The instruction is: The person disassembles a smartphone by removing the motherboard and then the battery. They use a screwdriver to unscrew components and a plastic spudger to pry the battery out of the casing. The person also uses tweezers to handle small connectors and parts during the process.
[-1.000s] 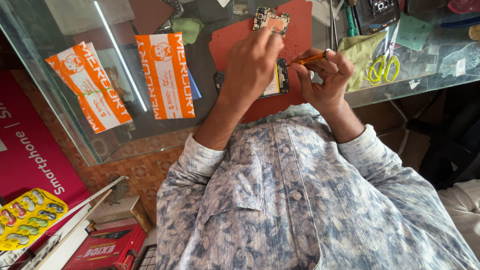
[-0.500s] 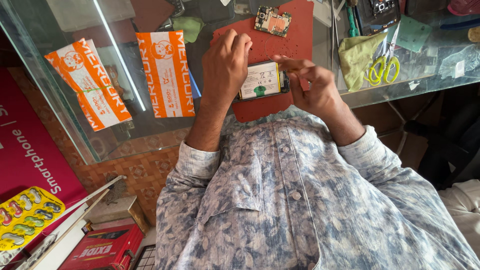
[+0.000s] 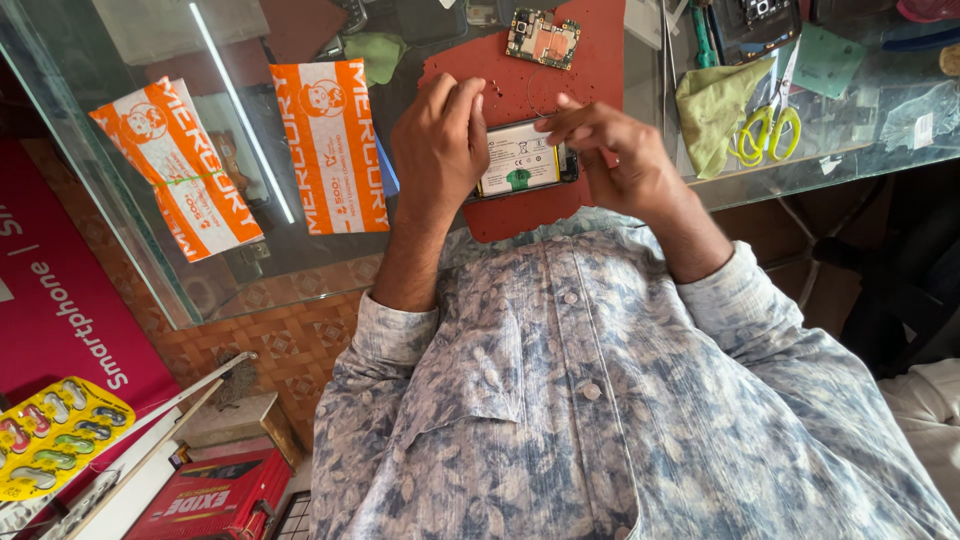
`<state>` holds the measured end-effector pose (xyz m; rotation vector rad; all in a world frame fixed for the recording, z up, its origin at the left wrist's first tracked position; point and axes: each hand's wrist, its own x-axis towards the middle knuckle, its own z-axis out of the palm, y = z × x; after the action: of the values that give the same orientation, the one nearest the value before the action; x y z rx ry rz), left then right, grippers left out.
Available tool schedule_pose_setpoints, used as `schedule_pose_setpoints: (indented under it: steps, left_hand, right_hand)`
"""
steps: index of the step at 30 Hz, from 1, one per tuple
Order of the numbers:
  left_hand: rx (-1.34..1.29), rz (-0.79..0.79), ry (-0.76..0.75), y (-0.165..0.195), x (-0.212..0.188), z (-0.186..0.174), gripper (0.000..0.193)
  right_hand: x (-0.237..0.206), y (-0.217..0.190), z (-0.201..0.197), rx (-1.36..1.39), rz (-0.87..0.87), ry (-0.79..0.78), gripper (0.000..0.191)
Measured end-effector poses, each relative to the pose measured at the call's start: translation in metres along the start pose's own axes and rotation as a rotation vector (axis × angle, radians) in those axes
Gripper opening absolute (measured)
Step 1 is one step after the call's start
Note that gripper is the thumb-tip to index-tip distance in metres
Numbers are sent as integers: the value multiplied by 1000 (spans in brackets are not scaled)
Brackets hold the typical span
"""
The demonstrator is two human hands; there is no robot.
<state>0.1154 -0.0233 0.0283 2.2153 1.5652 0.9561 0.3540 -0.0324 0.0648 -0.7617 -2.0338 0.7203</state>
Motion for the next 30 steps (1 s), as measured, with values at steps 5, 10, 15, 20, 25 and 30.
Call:
schedule_pose_setpoints:
  steps: [5, 10, 15, 20, 25, 30]
  left_hand:
    - [-89, 94, -95, 27, -11, 0, 33]
    - [-55, 158, -124, 43, -22, -1, 69]
    - [-26, 177, -125, 38, -25, 1, 66]
    - [-49, 162, -127, 37, -27, 5, 66]
    - [-34, 162, -110, 36, -27, 7, 67]
    - [-43, 162, -106, 35, -28, 10, 67]
  right_hand:
    - [-6, 4, 4, -189, 110, 122, 58]
    - [-14, 6, 1, -70, 110, 65, 51]
    - [-4, 3, -10, 24, 73, -32, 48]
    - [7, 5, -6, 42, -115, 23, 53]
    - [-1, 4, -1, -130, 30, 98, 56]
    - [-2, 4, -9, -14, 24, -41, 58]
